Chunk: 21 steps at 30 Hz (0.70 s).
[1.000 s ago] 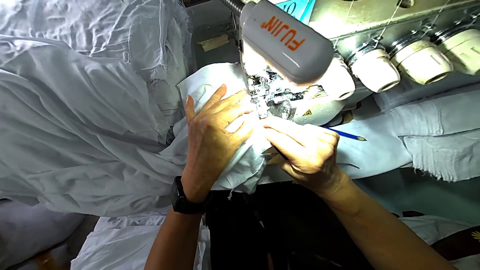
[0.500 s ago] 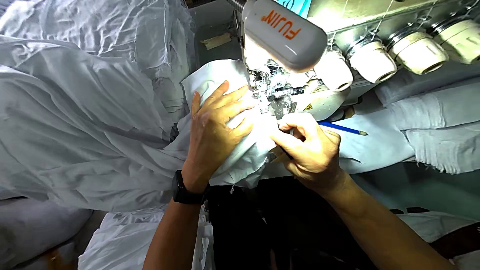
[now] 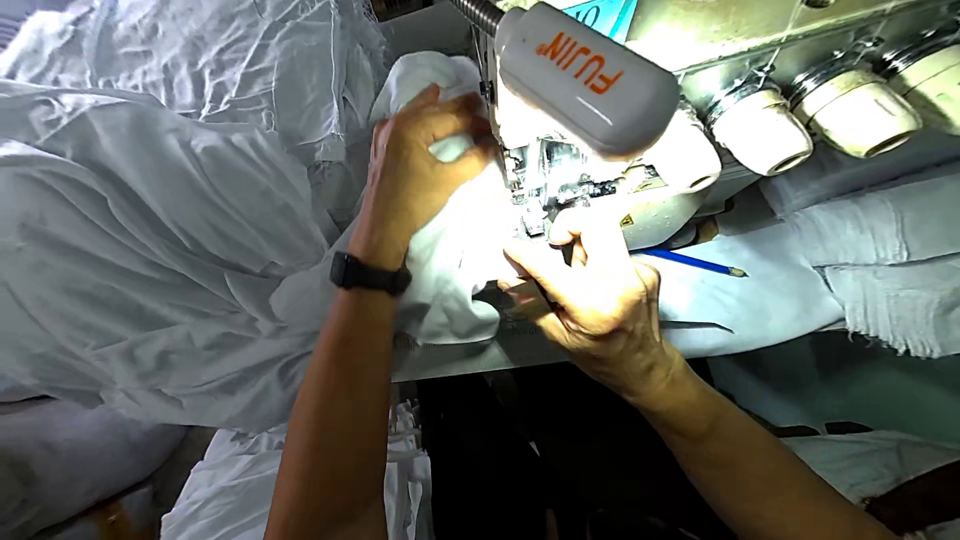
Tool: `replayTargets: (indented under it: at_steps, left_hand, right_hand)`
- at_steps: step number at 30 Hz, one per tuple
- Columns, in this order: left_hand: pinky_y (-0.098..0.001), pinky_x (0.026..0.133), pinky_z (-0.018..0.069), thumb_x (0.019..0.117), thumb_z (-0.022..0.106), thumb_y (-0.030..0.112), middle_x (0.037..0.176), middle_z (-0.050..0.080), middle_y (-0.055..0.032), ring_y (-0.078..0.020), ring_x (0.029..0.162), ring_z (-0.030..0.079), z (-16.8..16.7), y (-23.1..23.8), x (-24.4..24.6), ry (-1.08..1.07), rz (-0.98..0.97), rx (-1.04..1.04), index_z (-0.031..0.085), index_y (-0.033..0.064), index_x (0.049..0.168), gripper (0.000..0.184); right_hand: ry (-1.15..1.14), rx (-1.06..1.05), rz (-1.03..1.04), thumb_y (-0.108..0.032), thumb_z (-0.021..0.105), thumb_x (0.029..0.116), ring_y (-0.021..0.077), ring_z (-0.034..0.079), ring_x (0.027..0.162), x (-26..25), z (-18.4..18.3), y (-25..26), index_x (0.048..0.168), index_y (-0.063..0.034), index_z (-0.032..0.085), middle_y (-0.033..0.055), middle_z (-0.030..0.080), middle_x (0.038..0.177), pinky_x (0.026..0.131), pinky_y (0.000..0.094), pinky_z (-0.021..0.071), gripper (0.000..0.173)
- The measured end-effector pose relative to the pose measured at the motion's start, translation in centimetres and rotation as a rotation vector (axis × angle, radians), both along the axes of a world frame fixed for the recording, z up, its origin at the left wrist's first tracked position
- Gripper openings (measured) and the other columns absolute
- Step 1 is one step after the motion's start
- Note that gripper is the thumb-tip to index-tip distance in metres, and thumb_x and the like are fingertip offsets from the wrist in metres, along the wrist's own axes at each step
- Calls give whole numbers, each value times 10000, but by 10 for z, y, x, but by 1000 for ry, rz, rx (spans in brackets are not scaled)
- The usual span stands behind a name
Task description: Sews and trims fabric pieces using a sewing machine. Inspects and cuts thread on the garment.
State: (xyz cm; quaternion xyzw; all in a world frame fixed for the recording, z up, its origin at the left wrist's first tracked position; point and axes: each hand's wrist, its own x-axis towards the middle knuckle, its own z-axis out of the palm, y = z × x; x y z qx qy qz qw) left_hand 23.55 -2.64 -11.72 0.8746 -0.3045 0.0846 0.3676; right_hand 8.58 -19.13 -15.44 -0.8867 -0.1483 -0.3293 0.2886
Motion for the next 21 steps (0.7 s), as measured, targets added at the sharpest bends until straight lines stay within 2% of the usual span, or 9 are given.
replayTargets:
  at_steps: [3,6,9,12,14,16,18,20,21]
  left_hand:
    - [-437,1149,381,907,715,218,1263,712,-167,-308,1319,586,-1,-2,13,1,115,-90,782,24,1079,268]
    - [-385,1129,394,941,695,210,1348,671,-132,-204,1316,579,4,-1,-13,126,324,-105,762,38,1137,270]
    - [-418,1082,476,987,653,159,1418,614,-147,-239,1274,606,0,9,-88,67,320,-36,705,23,1226,280]
    - [-425,1050,483,955,670,153,1388,602,-173,-269,1272,582,-5,10,-142,13,391,-48,683,1,1241,324]
    - [-445,1055,459,975,674,235,1360,599,-185,-275,1279,561,1,18,-147,-7,417,-62,649,-11,1286,397]
    - [-443,1095,427,1003,641,251,1456,525,-183,-285,1363,485,14,32,-132,5,367,-35,578,-2,1381,460]
    - [-469,1129,382,997,637,242,1544,437,-212,-333,1436,398,18,45,-101,38,237,0,495,-2,1467,548]
    - [-531,1169,342,957,690,237,1485,525,-231,-348,1429,445,10,52,-64,55,102,4,612,-27,1355,484]
    - [-499,1116,400,949,702,212,1360,639,-189,-282,1329,559,7,54,-55,55,61,-7,689,-18,1237,369]
  right_hand:
    - [-37,97,43,-191,704,956,144,558,722,-9,-1,-3,904,-19,744,144,603,939,579,225,444,184]
    - [-80,176,111,-156,694,964,142,600,732,-18,-4,-26,705,-41,535,122,602,823,608,235,483,325]
    - [74,201,36,-362,687,958,90,521,547,-23,-7,-54,706,-66,602,32,562,622,500,265,395,398]
    - [335,160,-30,-700,455,977,60,389,502,-20,1,-65,876,-122,618,-52,424,600,484,283,316,609]
    - [351,126,-37,-589,453,1029,72,395,521,-18,11,-60,960,-96,594,-33,432,636,495,276,320,518]
    - [314,122,11,-352,574,1039,108,476,613,-16,19,-49,1077,-17,618,53,553,755,564,263,394,340]
    - [256,79,44,-206,600,1015,152,553,699,-13,22,-40,1151,30,661,131,642,886,628,267,461,279]
    - [198,16,38,-150,602,1004,244,622,747,-12,23,-33,1157,53,699,194,673,957,649,349,510,272]
    - [178,-15,26,-137,603,1004,274,634,747,-13,24,-31,1155,59,711,206,669,958,632,375,514,270]
